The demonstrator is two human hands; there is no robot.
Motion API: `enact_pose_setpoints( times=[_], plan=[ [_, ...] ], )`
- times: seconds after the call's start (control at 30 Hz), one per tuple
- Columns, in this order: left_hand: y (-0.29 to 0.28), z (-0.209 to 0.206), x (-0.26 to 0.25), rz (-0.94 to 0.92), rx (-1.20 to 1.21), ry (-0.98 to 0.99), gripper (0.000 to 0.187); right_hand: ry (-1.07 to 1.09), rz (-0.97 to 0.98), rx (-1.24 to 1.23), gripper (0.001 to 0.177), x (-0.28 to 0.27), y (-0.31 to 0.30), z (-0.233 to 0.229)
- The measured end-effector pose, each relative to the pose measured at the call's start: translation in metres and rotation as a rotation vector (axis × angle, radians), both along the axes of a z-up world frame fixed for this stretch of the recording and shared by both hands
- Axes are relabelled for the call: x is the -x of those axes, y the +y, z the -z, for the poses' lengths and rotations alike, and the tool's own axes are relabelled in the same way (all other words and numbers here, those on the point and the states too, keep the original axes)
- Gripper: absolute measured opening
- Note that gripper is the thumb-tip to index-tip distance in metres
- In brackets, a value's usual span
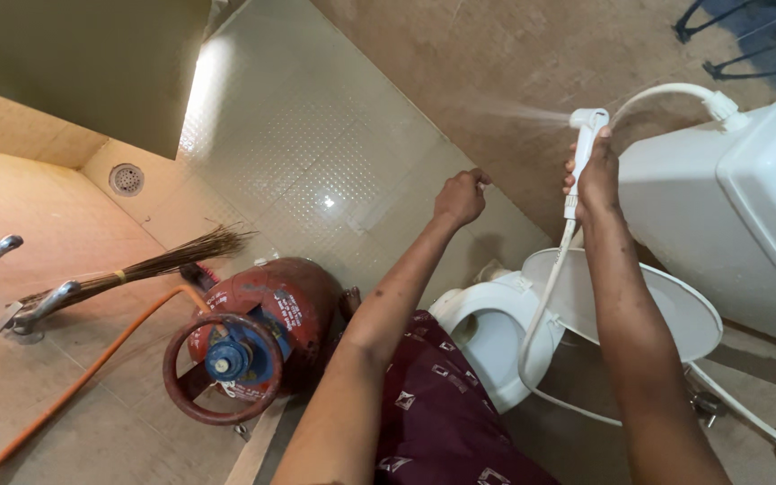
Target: The person cleans a bathroom floor and toilet by scrubbing with a brush, rinsing with a mug of water, and spraying the area with a handheld bidet hose.
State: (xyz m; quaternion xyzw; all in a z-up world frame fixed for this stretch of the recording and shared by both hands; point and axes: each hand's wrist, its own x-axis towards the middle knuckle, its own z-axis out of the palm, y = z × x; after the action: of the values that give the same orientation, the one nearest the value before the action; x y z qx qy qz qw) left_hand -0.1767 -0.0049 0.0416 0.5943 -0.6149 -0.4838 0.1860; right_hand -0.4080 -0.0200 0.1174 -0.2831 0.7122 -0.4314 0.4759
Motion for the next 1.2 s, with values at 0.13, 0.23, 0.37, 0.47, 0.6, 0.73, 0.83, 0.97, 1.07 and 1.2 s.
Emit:
enact_pose_setpoints(
  times=[0.13, 0.23, 0.37, 0.47, 0.6, 0.73, 0.83, 0.97, 1.07, 1.2],
  plan=[
    [0.007, 0.007, 0.007, 0.029, 0.021, 0.000, 0.026, -0.019, -0.029, -0.071, 0.059, 0.006, 0.004, 0.006],
    [0.008, 0.008, 0.009, 0.028, 0.031, 0.012, 0.026, 0.000, -0.033, -0.144, 0.062, 0.006, 0.002, 0.002],
    [0.007, 0.006, 0.010, 0.028, 0.021, 0.014, 0.024, 0.002, -0.077, -0.138, 0.062, 0.003, 0.004, -0.004],
    [0.003, 0.005, 0.011, 0.032, 0.031, 0.013, 0.023, -0.019, -0.089, -0.136, 0.065, 0.000, 0.001, -0.003],
    [0.000, 0.003, 0.010, 0.031, 0.057, 0.034, 0.024, -0.094, -0.091, 0.038, 0.066, -0.004, -0.005, 0.000],
    [-0.004, 0.000, 0.008, 0.008, 0.063, 0.051, 0.023, -0.121, -0.105, 0.078, 0.068, -0.011, -0.010, 0.003],
    [-0.005, 0.000, 0.007, 0.009, 0.054, 0.050, 0.023, -0.148, -0.142, 0.070, 0.069, -0.016, -0.015, 0.003],
    [-0.007, 0.002, 0.009, 0.014, 0.066, 0.073, 0.024, -0.211, -0.192, 0.049, 0.068, -0.024, -0.017, 0.000],
    [-0.008, 0.003, 0.011, -0.004, 0.091, 0.124, 0.024, -0.234, -0.289, 0.006, 0.067, -0.030, -0.016, -0.005],
    [-0.013, -0.002, 0.011, -0.032, 0.053, 0.137, 0.024, -0.222, -0.298, 0.029, 0.066, -0.039, -0.018, -0.009]
  ],
)
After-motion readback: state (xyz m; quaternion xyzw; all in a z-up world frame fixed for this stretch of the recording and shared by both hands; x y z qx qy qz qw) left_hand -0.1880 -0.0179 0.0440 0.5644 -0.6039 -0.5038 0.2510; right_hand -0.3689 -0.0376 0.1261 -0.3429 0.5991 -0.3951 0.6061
